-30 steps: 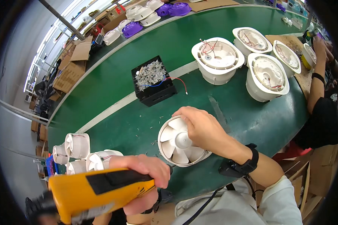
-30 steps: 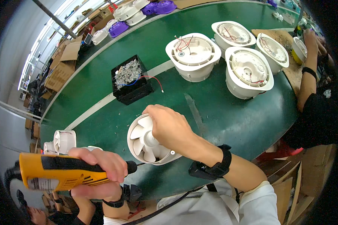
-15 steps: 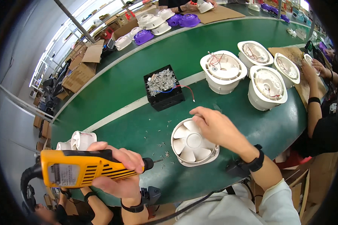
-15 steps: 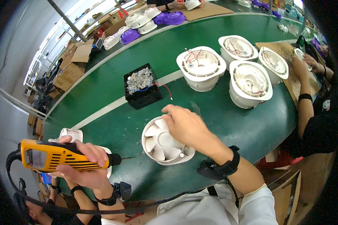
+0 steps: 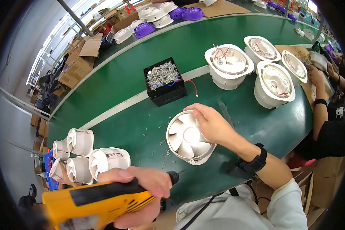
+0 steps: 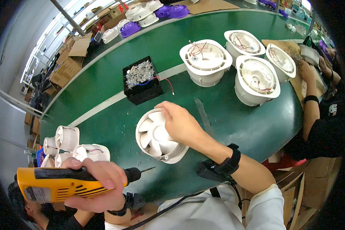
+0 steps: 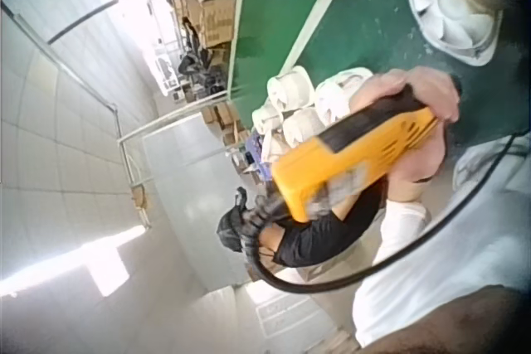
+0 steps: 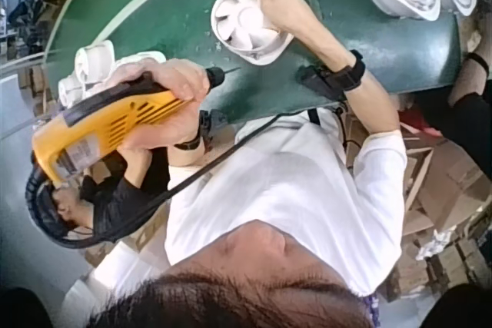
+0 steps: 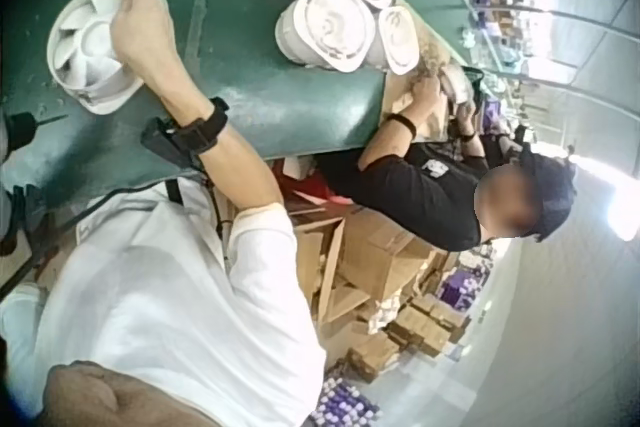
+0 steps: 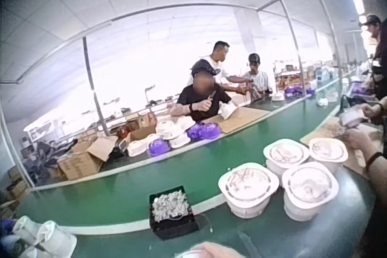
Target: The person uses a yellow power drill to fasten screws into white fan housings on a green assembly table. They repeatedly pick up fan units, align them, and drive screws into the casing while other workers perform similar tasks in the background.
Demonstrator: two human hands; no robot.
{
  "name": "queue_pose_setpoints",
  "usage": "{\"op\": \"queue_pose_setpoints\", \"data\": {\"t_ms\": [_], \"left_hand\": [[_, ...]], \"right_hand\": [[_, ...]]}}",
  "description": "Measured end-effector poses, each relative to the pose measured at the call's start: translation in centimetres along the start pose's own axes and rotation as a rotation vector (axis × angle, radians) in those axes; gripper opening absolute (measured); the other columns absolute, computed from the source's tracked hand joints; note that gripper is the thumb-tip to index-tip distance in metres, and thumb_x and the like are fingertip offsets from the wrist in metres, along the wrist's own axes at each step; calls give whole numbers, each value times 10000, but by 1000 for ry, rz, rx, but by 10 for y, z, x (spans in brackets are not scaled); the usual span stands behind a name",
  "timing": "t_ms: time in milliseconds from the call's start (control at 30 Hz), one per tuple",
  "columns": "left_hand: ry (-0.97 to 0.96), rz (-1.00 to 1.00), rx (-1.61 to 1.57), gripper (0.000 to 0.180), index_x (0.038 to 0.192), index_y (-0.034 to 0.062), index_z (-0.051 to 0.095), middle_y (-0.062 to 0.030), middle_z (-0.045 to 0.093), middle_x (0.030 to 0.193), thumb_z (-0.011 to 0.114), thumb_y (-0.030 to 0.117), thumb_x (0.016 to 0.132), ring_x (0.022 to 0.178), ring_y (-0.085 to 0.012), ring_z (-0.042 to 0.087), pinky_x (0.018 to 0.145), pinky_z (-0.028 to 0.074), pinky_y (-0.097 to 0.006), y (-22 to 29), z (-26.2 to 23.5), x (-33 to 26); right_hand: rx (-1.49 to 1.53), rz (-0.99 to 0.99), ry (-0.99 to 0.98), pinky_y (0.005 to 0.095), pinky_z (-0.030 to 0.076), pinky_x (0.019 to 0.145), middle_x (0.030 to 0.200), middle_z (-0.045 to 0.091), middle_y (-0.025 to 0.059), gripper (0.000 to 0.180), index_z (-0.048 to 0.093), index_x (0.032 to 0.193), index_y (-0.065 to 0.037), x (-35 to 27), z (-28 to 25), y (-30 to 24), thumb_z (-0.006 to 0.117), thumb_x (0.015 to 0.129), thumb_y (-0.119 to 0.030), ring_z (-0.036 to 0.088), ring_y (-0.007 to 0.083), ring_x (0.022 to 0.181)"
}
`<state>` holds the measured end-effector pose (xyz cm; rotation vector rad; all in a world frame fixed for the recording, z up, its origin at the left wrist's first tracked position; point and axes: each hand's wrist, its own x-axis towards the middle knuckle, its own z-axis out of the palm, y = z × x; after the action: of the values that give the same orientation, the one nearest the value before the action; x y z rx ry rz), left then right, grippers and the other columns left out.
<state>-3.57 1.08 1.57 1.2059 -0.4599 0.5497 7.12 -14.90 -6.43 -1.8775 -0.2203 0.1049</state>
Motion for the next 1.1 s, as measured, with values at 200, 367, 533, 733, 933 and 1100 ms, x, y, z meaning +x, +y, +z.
{"op": "queue_pose_setpoints", "data": {"t_ms": [200,367,533,733,933,1100], "left_hand": [[-64,-46,-40,751,1141,67,312,-82,533,631,397,737,814,396,-188,482,392,444,-331,-23,12,-6],[-160,-35,-60,746,1160,62,321,-88,541,640,428,716,819,406,-199,485,406,446,-336,-32,16,-2],[-194,-33,-57,745,1168,60,330,-89,544,640,467,701,814,415,-198,491,419,446,-328,-38,12,0],[-252,-126,-22,755,1119,55,335,-74,535,613,486,719,791,413,-178,489,409,436,-314,-40,23,7],[-233,-197,1,744,1055,58,333,-61,518,573,493,730,777,378,-159,465,373,413,-283,-39,33,13],[-305,-204,-34,715,1004,55,343,-56,502,551,529,706,774,367,-156,452,351,404,-269,-47,38,15]], "right_hand": [[86,40,28,412,451,824,1010,631,214,271,570,1115,-26,2,-2,14,386,969,-160,595,368,953],[136,52,20,412,452,820,997,632,220,266,578,1102,-25,2,-1,13,394,965,-160,598,364,943],[159,65,-11,407,452,831,1004,627,232,269,578,1105,-15,2,-1,10,403,958,-157,599,356,954],[135,6,-169,374,443,886,1081,613,222,288,572,1123,9,15,-19,13,391,942,-122,588,337,1011],[301,-109,-366,297,428,907,1100,612,125,353,573,1161,-6,26,-26,15,333,904,-38,565,179,1008],[351,-53,-403,299,429,915,1076,621,120,354,576,1132,10,25,-28,18,317,896,-34,570,183,1005]]}}
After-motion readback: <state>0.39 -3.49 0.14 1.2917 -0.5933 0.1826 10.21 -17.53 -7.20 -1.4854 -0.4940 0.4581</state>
